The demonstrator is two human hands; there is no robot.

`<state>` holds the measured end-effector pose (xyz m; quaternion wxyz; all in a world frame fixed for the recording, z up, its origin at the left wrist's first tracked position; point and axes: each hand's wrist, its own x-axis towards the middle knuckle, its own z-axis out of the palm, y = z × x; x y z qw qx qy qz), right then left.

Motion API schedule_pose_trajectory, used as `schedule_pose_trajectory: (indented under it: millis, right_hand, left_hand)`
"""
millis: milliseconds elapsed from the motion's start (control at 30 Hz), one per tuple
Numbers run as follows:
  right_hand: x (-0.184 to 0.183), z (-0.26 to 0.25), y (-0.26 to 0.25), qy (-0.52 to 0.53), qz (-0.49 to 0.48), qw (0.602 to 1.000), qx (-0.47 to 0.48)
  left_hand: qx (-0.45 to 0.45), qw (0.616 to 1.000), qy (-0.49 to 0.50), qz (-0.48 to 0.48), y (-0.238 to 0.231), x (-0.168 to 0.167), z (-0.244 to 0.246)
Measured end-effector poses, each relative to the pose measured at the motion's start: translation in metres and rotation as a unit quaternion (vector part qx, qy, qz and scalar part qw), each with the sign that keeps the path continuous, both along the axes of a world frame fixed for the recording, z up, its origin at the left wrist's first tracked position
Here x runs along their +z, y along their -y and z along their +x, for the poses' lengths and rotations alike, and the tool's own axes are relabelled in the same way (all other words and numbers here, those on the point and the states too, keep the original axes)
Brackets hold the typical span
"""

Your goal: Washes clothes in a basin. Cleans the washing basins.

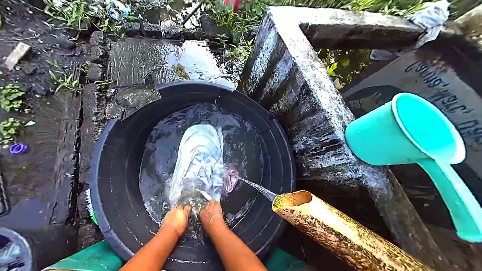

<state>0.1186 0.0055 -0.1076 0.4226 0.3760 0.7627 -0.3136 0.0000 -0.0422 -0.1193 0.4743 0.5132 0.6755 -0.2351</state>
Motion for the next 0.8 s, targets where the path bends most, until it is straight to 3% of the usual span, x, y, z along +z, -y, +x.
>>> schedule_pose_trajectory:
  millis: [100,200,233,267,300,333,367,400,533,600,667,733,800]
  right_hand:
    - [0.079,-0.017,-0.029,-0.083,-0.017,0.995,-0.053]
    - [0.146,-0.015,-0.056,-0.246,0.071,0.96,-0.115]
    - [0.159,-0.005,-0.061,-0.347,0.117,0.917,-0.156]
    - [0.167,0.006,-0.064,-0.468,0.144,0.846,-0.21]
    - [0.17,0.013,-0.067,-0.59,0.129,0.748,-0.276]
    - [0.17,0.015,-0.069,-0.687,0.074,0.641,-0.334]
    - [0.17,0.017,-0.069,-0.741,0.005,0.562,-0.367]
    - [0.168,0.019,-0.066,-0.758,-0.032,0.528,-0.381]
    - [0.129,0.013,-0.051,-0.689,0.083,0.589,-0.414]
    - [0.102,0.007,-0.051,-0.655,0.114,0.585,-0.465]
    - [0.084,0.004,-0.053,-0.636,0.081,0.508,-0.575]
    - [0.062,0.012,-0.059,-0.59,0.066,0.432,-0.678]
    - [0.034,0.033,-0.063,-0.536,0.085,0.388,-0.745]
  left_hand:
    - [0.105,0.982,0.089,0.128,-0.01,0.037,-0.005]
    - [0.174,0.929,0.15,0.289,-0.034,0.098,-0.007]
    - [0.183,0.916,0.15,0.324,-0.047,0.126,-0.007]
    - [0.19,0.899,0.155,0.362,-0.057,0.153,-0.008]
    - [0.196,0.875,0.169,0.409,-0.065,0.177,-0.009]
    - [0.2,0.849,0.185,0.453,-0.072,0.199,-0.009]
    - [0.207,0.824,0.207,0.485,-0.076,0.222,-0.007]
    - [0.223,0.8,0.235,0.505,-0.079,0.245,-0.003]
    - [0.268,0.721,0.379,0.515,-0.078,0.319,0.019]
    - [0.28,0.702,0.423,0.501,-0.075,0.328,0.029]
    - [0.287,0.702,0.412,0.506,-0.079,0.311,0.028]
    - [0.305,0.733,0.345,0.501,-0.086,0.272,0.015]
    - [0.329,0.792,0.273,0.436,-0.085,0.228,-0.003]
